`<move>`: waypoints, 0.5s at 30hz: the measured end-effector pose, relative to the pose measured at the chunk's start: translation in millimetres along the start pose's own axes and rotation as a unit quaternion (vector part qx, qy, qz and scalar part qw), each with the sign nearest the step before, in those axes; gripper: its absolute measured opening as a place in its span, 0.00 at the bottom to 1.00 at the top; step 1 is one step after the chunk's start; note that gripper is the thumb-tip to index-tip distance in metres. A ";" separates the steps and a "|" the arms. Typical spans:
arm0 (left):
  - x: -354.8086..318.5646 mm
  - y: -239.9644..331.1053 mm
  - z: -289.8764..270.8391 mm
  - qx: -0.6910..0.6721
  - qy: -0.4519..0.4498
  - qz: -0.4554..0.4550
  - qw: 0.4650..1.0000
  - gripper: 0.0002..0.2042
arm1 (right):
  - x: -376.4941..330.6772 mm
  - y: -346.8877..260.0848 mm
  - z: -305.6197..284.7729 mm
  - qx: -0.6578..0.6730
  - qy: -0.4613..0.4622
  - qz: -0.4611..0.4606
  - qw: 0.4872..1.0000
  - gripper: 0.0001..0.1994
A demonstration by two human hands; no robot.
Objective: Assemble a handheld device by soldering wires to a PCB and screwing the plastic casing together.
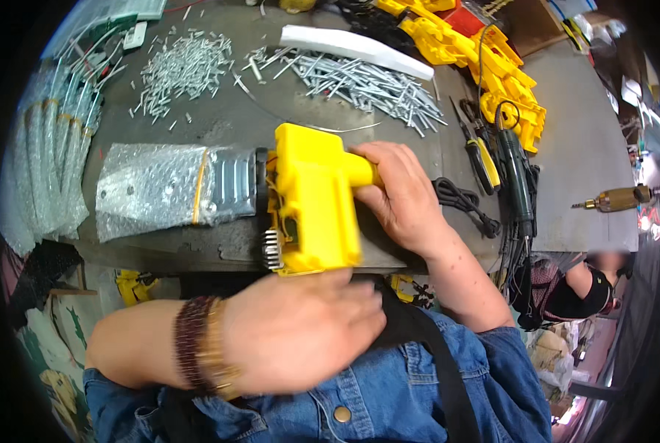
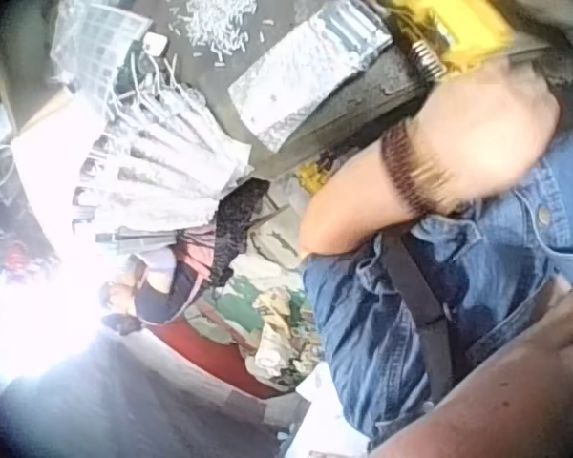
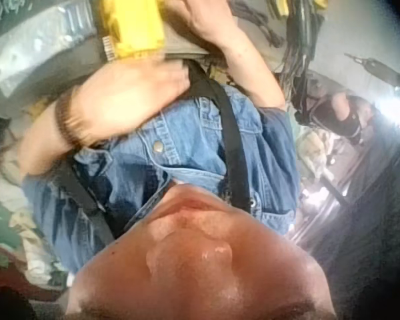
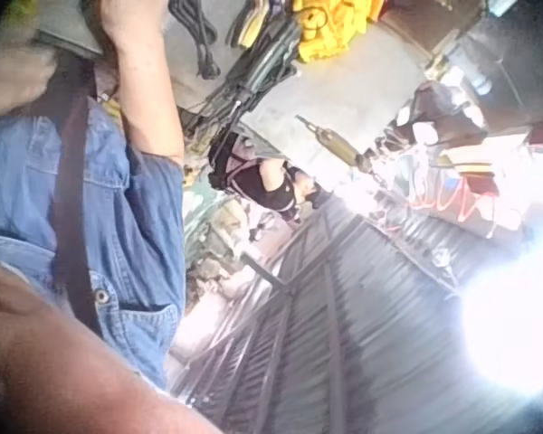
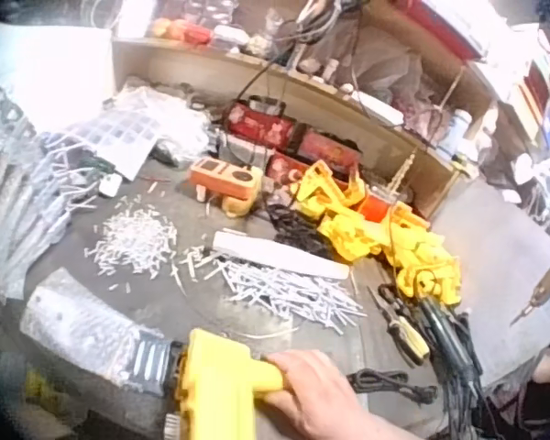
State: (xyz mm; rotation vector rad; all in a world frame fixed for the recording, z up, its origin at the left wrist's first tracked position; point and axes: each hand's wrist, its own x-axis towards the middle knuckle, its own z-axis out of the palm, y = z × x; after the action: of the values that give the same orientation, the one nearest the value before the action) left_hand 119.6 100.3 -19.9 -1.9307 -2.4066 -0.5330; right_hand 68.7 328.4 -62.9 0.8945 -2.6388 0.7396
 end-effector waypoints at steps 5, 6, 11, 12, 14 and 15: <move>-57.9 -27.3 -35.9 -0.154 0.055 -0.033 0.986 0.23 | 3.1 -7.4 2.1 -0.056 -0.019 -0.013 0.998 0.22; -59.4 -41.0 -39.6 -0.086 0.107 -0.104 0.985 0.28 | 4.7 -7.8 1.8 -0.045 -0.018 -0.026 0.999 0.22; -53.5 -69.2 -2.3 -0.023 0.153 -0.159 0.975 0.40 | 0.8 -7.7 -8.6 -0.115 -0.030 -0.071 0.990 0.27; -54.7 -67.8 -1.0 -0.036 0.168 -0.165 0.971 0.40 | 7.6 -16.0 -17.6 -0.135 -0.059 -0.108 0.983 0.32; -52.8 -67.6 5.7 -0.053 0.196 -0.177 0.963 0.39 | 20.0 -42.7 -24.6 -0.093 -0.120 -0.115 0.982 0.38; -50.7 -68.8 6.4 -0.054 0.197 -0.175 0.963 0.39 | 23.4 -50.9 -24.1 -0.086 -0.140 -0.148 0.975 0.38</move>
State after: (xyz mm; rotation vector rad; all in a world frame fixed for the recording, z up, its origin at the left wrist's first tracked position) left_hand 67.6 41.5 -54.5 -1.2638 -2.4873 -0.9721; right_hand 84.1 295.2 -14.2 1.3864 -2.6589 0.3264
